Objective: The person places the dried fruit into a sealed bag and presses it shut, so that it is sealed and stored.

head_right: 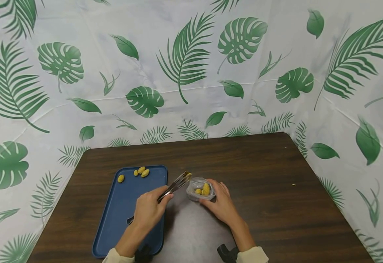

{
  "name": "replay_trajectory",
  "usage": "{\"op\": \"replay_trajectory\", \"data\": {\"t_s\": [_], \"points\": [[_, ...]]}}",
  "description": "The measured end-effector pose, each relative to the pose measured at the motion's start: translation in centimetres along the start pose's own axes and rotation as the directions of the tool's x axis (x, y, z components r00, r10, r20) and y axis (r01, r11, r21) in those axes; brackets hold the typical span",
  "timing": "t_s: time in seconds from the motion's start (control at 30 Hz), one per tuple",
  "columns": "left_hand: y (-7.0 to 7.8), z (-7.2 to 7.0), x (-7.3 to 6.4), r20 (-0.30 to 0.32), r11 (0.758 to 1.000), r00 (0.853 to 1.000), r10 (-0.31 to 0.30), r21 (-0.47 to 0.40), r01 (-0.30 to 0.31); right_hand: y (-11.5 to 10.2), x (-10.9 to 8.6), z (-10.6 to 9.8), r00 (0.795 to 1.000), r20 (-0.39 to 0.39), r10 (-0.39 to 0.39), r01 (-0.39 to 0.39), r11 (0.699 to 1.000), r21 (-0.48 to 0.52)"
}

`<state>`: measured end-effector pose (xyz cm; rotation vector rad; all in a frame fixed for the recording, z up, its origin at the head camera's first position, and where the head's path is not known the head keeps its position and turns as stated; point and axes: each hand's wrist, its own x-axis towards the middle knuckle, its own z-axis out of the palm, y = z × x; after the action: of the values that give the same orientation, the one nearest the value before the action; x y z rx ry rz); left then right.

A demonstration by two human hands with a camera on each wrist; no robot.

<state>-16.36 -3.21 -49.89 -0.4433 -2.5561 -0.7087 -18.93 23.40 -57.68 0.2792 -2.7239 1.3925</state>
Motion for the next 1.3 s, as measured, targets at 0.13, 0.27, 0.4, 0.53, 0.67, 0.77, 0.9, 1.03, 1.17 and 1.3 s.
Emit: {"op": "replay_trajectory", "data": {"t_s": [0.13, 0.27, 0.4, 0.53, 0.67, 0.77, 0.9, 1.03, 1.17, 1.3], "points": [[0.4, 0.1, 0.1, 0.016, 1.000, 1.000, 0.001, -0.011, -0.001, 0.0, 0.0, 0.0, 1.000, -0.001, 0.007, -0.007, 1.000, -0.007], [0.7, 0.3, 0.1, 0.036, 1.000, 0.999, 0.006, -0.014, -0.006, 0.0, -0.1, -0.1, 1.000, -0.002, 0.003, -0.003, 1.000, -0.005], [0.9, 0.6, 0.1, 0.045, 1.000, 0.999, 0.021, -0.015, -0.020, -0.1, 0.0, -0.1, 1.000, -0.004, 0.004, -0.004, 1.000, -0.004], [1.1, 0.7, 0.0, 0.050, 0.999, 0.998, 0.036, -0.025, -0.035, 0.0, 0.0, -0.1, 1.000, -0.004, -0.003, 0.003, 1.000, 0.000], [1.2, 0.7, 0.0, 0.051, 0.998, 0.997, 0.060, -0.036, -0.058, 0.0, 0.0, -0.1, 1.000, -0.006, -0.017, 0.017, 1.000, 0.009], [1.2, 0.8, -0.1, 0.063, 0.997, 0.995, 0.074, -0.041, -0.071, 0.0, -0.1, -0.1, 1.000, -0.011, -0.025, 0.025, 1.000, 0.014], [1.1, 0.7, 0.0, 0.096, 0.997, 0.994, 0.053, -0.057, -0.047, -0.1, -0.1, -0.1, 0.999, -0.017, -0.029, 0.029, 1.000, 0.008], [0.8, 0.4, 0.0, 0.114, 0.998, 0.993, 0.008, -0.064, -0.001, 0.0, -0.1, 0.0, 0.999, -0.017, -0.029, 0.029, 1.000, 0.010], [0.4, 0.1, 0.0, 0.108, 0.998, 0.994, -0.029, -0.049, 0.034, 0.1, -0.1, 0.0, 1.000, -0.015, -0.027, 0.027, 1.000, 0.011], [-0.1, -0.2, 0.0, 0.090, 0.997, 0.994, -0.057, -0.037, 0.060, 0.0, -0.2, 0.0, 1.000, -0.009, -0.019, 0.019, 1.000, 0.003]]}}
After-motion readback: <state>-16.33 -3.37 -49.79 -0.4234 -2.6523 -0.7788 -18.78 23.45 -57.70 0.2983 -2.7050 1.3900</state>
